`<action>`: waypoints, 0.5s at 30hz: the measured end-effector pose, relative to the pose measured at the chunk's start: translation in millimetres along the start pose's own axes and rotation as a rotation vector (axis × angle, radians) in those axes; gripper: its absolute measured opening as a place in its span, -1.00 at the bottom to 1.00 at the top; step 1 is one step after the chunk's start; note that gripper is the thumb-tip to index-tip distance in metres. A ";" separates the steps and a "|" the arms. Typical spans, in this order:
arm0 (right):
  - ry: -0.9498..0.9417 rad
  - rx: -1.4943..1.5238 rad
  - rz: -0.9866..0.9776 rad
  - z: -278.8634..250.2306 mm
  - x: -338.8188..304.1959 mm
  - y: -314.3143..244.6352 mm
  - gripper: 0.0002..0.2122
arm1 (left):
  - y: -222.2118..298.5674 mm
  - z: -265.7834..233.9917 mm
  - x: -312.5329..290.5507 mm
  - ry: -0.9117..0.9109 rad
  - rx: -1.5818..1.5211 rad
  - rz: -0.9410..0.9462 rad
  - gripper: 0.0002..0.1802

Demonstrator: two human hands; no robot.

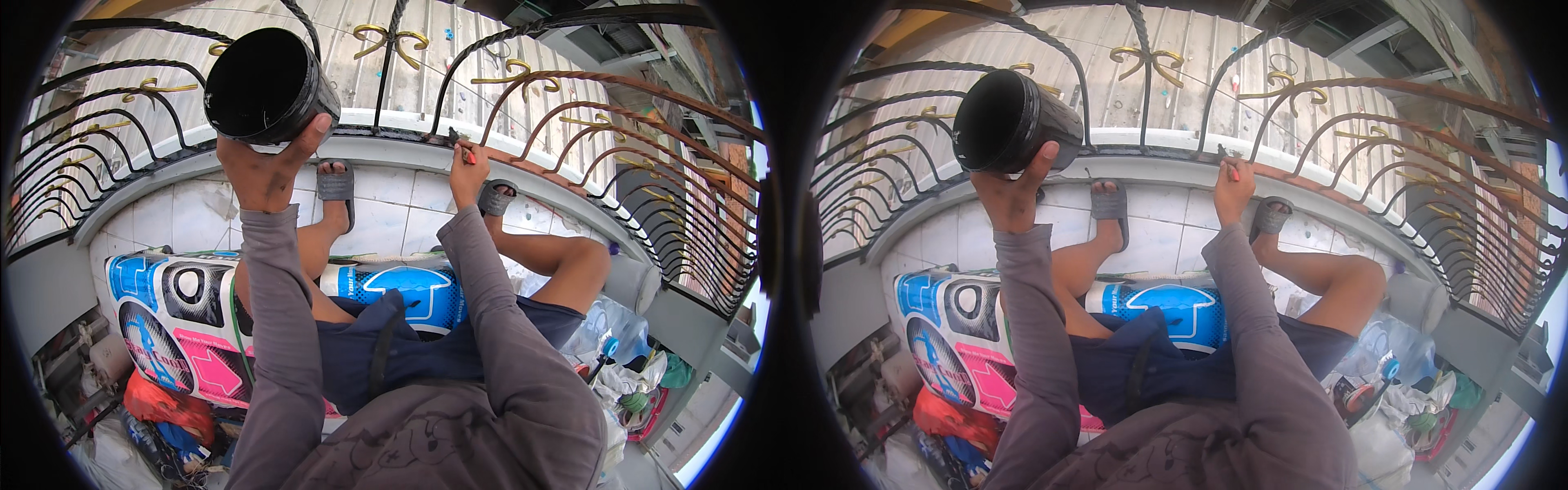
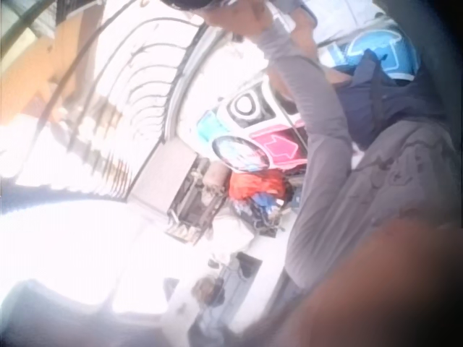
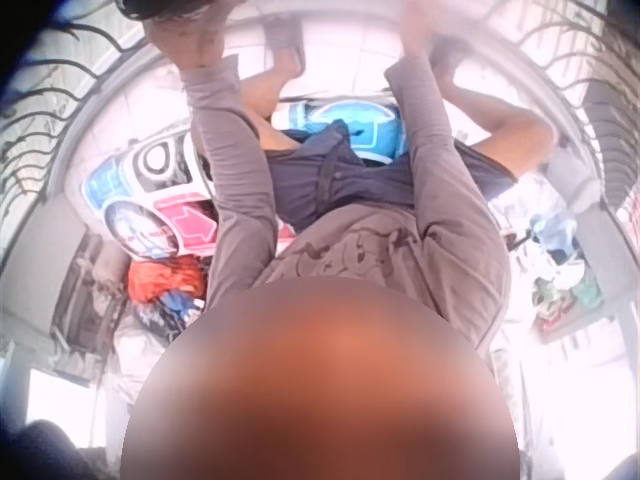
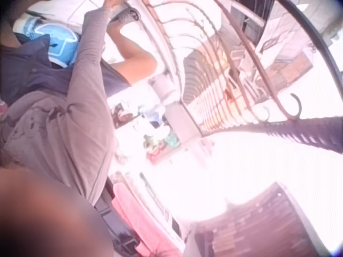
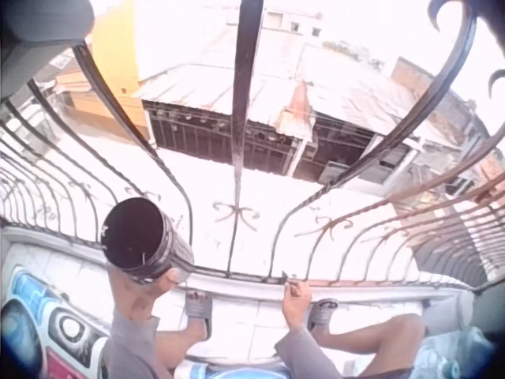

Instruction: The person sits on a tiled balcony floor and paints a metal railing black using a small paintbrush and a paint can. They repeatedly dip the brush into the can and apply paint to the vertical bars and decorative elements of the railing.

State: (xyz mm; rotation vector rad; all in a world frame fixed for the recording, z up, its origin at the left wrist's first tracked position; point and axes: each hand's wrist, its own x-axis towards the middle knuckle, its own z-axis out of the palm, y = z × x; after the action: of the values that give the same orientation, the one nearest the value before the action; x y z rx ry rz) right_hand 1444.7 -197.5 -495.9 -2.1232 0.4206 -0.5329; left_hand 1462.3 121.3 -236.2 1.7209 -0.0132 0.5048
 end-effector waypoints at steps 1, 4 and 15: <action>0.013 -0.040 -0.053 -6.3 -1.2 0.9 -0.92 | 0.8 -0.4 -0.7 0.004 0.017 0.011 -0.35; -0.130 -0.047 -0.095 -12.0 -6.6 3.7 -0.92 | 2.8 0.1 -3.6 -0.009 0.025 0.004 -0.34; 0.001 0.537 0.643 13.9 -0.4 26.0 -0.83 | 3.6 -2.7 -2.5 -0.016 0.042 -0.007 -0.35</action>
State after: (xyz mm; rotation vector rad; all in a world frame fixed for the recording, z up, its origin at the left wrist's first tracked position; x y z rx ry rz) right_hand 1448.9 -202.2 -524.7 -1.3701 0.8174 -0.2300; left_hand 1458.2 122.4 -233.4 1.7657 -0.0084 0.4888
